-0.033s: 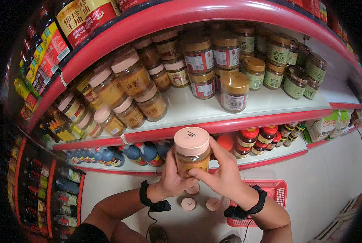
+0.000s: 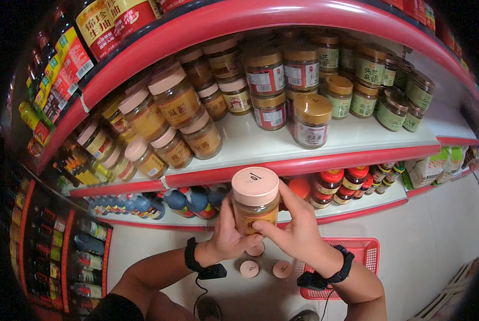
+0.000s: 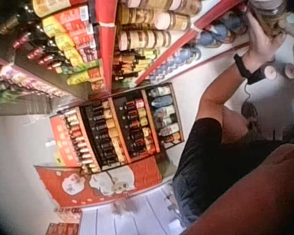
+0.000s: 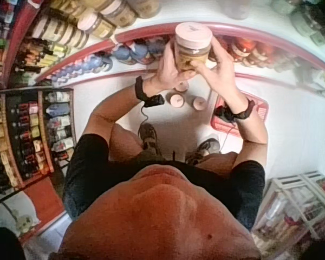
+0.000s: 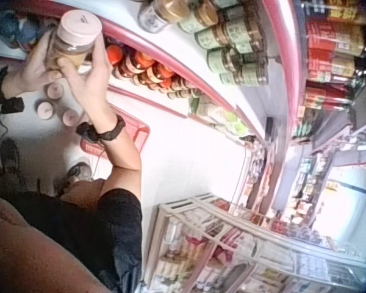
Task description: The person wipes jars of sesame paste with a blue cloth by hand and places them in a red basket.
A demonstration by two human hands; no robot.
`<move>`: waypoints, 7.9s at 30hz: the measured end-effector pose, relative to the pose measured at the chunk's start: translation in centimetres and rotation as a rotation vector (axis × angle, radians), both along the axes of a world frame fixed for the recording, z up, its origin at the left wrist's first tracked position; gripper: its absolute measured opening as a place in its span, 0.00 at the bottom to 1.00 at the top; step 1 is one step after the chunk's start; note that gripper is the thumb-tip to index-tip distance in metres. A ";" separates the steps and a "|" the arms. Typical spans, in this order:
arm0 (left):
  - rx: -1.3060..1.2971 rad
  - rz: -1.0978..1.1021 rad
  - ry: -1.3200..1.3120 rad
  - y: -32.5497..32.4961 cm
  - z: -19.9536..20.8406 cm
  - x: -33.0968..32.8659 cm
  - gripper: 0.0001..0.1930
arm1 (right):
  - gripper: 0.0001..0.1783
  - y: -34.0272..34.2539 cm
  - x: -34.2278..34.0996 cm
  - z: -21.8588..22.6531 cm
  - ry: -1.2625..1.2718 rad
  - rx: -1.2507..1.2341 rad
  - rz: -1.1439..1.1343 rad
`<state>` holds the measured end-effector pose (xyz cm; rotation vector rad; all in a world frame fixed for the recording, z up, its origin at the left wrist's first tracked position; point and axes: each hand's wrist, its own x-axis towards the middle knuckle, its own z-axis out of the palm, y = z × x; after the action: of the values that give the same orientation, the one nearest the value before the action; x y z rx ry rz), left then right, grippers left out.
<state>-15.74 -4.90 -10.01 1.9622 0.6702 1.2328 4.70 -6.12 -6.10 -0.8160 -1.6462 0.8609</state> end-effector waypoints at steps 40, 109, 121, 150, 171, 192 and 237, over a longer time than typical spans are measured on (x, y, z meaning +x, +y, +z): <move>0.272 0.368 -0.155 2.2 4.4 -2.7 0.54 | 0.31 7.3 -4.2 10.5 0.150 -0.121 0.045; 0.317 0.451 0.209 5.7 5.7 -3.6 0.26 | 0.45 12.6 -6.6 10.7 -0.509 0.120 -0.423; 0.429 0.456 0.323 6.0 5.4 -4.1 0.22 | 0.40 12.2 -6.0 8.6 -0.560 0.195 -0.484; 0.470 0.427 0.391 6.6 3.4 -4.3 0.17 | 0.21 12.3 -5.3 6.6 -0.633 0.171 -0.275; -0.019 -0.522 1.242 1.8 -8.2 -4.5 0.20 | 0.45 -6.7 0.0 -25.0 -1.403 -0.123 0.571; -0.419 -0.550 0.247 -0.1 -1.6 -0.6 0.59 | 0.48 -1.0 5.4 4.4 -0.369 -0.578 0.370; 0.051 0.092 0.405 2.9 9.6 -6.1 0.24 | 0.42 17.8 -9.6 15.9 -0.539 0.348 -0.559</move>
<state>-21.80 -2.01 -0.43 2.2711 0.9454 0.9147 -4.94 11.73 9.85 -1.2404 -1.8094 -0.0507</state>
